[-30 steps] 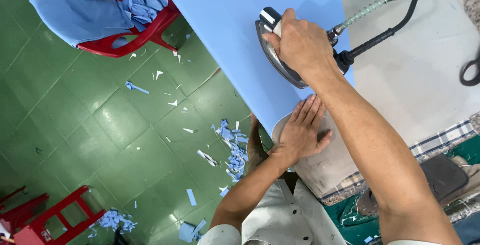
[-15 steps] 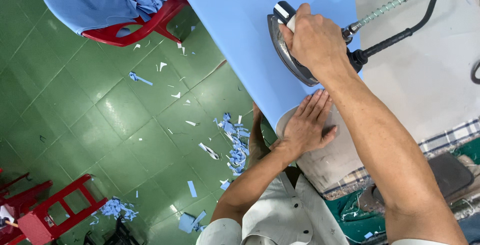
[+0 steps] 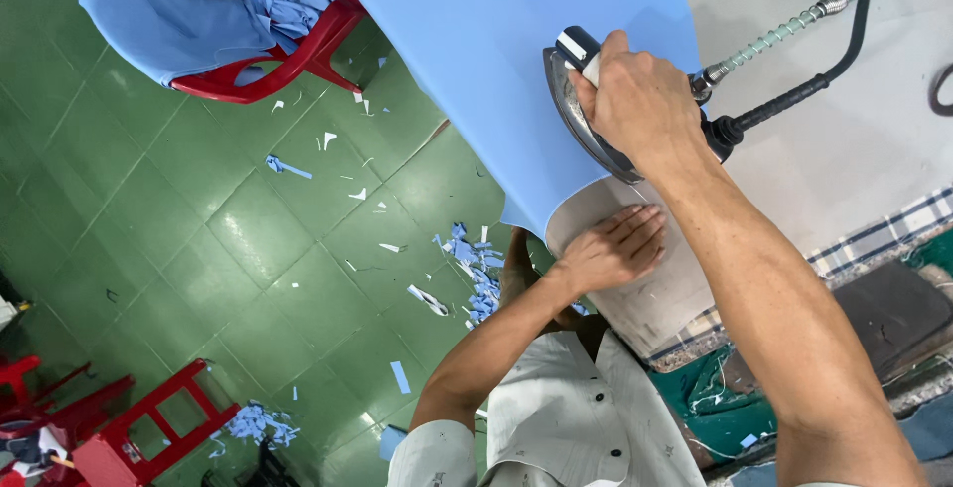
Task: The person irons a light blue fabric piece on a work table using a steam iron and a black pressing block. The person repeatedly moves the iron over the fabric, adjusts the fabric's position, and uses the block to press seams. At the end, the person uses scissors to trim the fabric edge.
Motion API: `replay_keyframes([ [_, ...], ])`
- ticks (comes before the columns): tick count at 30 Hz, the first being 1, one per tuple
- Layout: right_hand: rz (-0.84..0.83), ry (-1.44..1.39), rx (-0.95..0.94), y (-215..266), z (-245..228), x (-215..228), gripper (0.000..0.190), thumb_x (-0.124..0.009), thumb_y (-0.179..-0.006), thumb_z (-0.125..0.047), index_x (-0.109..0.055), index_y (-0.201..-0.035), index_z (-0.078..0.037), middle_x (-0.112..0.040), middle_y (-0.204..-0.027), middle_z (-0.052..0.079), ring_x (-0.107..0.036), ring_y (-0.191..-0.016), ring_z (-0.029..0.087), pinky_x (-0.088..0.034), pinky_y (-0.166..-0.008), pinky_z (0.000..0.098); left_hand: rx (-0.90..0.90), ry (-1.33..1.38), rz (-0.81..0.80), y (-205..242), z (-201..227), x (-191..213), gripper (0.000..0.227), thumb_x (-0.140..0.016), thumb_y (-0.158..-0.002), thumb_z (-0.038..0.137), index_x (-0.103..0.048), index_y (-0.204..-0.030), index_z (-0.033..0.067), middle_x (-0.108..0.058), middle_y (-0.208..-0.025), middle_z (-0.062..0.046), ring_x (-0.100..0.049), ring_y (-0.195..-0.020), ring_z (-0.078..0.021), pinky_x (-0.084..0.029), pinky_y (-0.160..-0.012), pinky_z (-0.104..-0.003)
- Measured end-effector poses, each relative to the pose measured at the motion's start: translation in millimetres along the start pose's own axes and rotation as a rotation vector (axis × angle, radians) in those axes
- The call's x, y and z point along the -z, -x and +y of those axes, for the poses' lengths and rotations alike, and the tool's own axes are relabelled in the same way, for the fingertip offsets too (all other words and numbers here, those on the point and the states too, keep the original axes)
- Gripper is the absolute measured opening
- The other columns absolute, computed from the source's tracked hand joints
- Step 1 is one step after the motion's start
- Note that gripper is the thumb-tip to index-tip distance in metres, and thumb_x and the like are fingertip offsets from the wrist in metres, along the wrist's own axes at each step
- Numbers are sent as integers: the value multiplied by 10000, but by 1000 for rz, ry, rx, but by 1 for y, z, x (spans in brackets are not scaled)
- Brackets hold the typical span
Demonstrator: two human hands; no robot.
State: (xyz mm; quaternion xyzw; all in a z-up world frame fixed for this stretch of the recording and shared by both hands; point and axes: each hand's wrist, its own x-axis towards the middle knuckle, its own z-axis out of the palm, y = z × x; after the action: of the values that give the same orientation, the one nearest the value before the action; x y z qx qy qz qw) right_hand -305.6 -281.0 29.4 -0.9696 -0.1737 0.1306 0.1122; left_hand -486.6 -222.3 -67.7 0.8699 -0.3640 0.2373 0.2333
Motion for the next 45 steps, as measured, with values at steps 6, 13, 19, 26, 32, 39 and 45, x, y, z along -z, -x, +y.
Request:
replay_keyframes([
  [6,-7,-6,-9,6,0,3,496,-483,-1166,-483,-494,-1035,-5,-631,-630,152,-599,-477,420,-456,-381,502,-154,246,15,9,1,27,226,-632,-993,131,-715,-868,-37,-749,-996,-213,-743,-978,-359,-561,-1076,-482],
  [13,-140,-189,-70,19,-23,63,448,-520,-1054,-408,-530,-1115,36,-722,-899,332,-731,-875,537,-581,-746,644,-69,34,36,32,-139,106,179,-605,-965,223,-697,-1009,77,-732,-1020,-148,-719,-999,-324,-580,-1011,-502],
  [19,-246,-261,-181,12,-29,81,517,-497,-1039,-484,-554,-1188,9,-734,-997,334,-724,-991,520,-560,-894,625,38,-236,-103,-72,-328,166,212,-623,-1041,58,-683,-1235,-2,-698,-1240,-188,-663,-1176,-361,-497,-1079,-462],
  [26,-294,-216,-223,11,-26,70,531,-512,-1009,-570,-563,-1218,-84,-751,-962,239,-765,-904,431,-603,-835,539,127,-667,-1010,-134,-453,123,1143,-820,-848,6,-93,-1684,285,-85,-1755,-104,-62,-1619,-277,-27,-1298,-587],
  [32,-246,-89,-212,10,-20,42,588,-423,-1005,-650,-540,-1163,-96,-690,-820,150,-695,-709,386,-547,-629,495,8,-550,-1063,-140,-499,94,945,-616,-957,5,-106,-1654,389,-233,-1703,24,-183,-1567,-251,-154,-1213,-610],
  [39,-208,-91,-207,8,-23,48,555,-422,-1026,-512,-504,-1370,-84,-664,-1187,142,-703,-836,421,-567,-575,556,24,-193,-1078,-147,-416,100,1110,-870,-768,210,-189,-1633,350,-244,-1696,26,-141,-1526,-403,-254,-1001,-880],
  [45,-161,-39,-132,10,-10,26,738,-366,-1007,-718,-500,-1152,-6,-690,-665,181,-641,-538,473,-500,-452,563,27,-199,-1136,-142,-350,85,984,-648,-878,-149,-167,-1651,223,-192,-1680,73,-136,-1527,-326,-384,-1043,-741],
])
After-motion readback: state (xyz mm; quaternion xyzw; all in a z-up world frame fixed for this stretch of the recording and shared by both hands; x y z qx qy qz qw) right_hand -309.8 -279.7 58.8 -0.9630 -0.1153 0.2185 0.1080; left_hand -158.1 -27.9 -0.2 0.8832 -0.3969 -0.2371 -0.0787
